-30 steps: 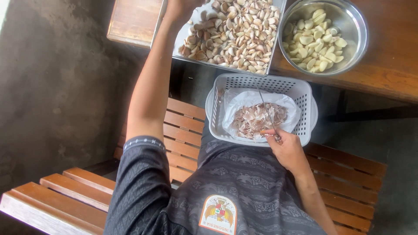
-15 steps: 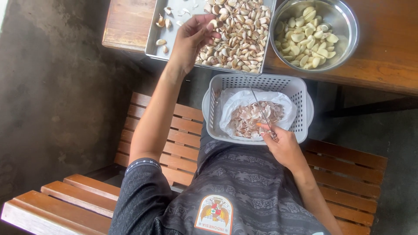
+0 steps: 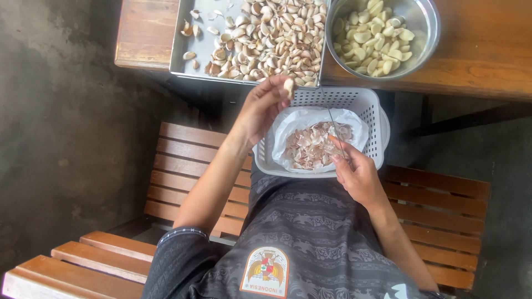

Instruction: Peeling individual garlic cloves by hand and with a knife, then placing them in a bowl.

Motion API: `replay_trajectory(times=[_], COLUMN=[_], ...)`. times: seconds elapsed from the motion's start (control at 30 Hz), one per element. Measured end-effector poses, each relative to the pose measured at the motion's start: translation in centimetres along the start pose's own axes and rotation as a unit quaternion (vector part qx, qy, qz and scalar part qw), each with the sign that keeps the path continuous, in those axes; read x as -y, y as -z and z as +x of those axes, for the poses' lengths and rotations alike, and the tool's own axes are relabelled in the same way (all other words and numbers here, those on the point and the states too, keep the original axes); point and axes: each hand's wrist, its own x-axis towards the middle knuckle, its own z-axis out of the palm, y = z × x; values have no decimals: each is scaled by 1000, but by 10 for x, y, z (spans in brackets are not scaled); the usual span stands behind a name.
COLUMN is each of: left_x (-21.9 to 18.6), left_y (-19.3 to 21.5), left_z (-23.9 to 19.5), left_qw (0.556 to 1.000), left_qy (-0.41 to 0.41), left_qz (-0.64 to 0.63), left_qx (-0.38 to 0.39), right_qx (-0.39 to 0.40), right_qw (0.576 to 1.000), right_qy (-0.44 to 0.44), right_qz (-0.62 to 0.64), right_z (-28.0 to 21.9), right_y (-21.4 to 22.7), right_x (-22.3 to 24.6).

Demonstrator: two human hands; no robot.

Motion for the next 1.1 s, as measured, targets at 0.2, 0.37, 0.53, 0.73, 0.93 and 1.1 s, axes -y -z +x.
replay_trajectory(times=[0.2, 0.37, 0.53, 0.73, 0.93, 1.1], left_x=[3, 1, 7, 20, 23, 25], left_y=[-43, -65, -81, -89, -95, -96], left_z=[-24, -42, -53, -63, -67, -70], left_qw=[990, 950, 909, 883, 857, 835], left_qy=[-67, -141, -241, -290, -329, -355], left_qz=[125, 275, 335, 358, 386, 411], left_qx=[-29, -53, -63, -88, -86, -94], right_qx=[17, 51, 78, 71, 67, 57], right_qw=[990, 980, 978, 983, 984, 985], right_qy=[29, 67, 108, 145, 144, 143], right_qz=[136, 181, 158, 87, 76, 73], right_z=[3, -2, -1, 3, 3, 2], right_y=[0, 0, -10, -14, -15, -18], right_x=[5, 13, 44, 43, 39, 33])
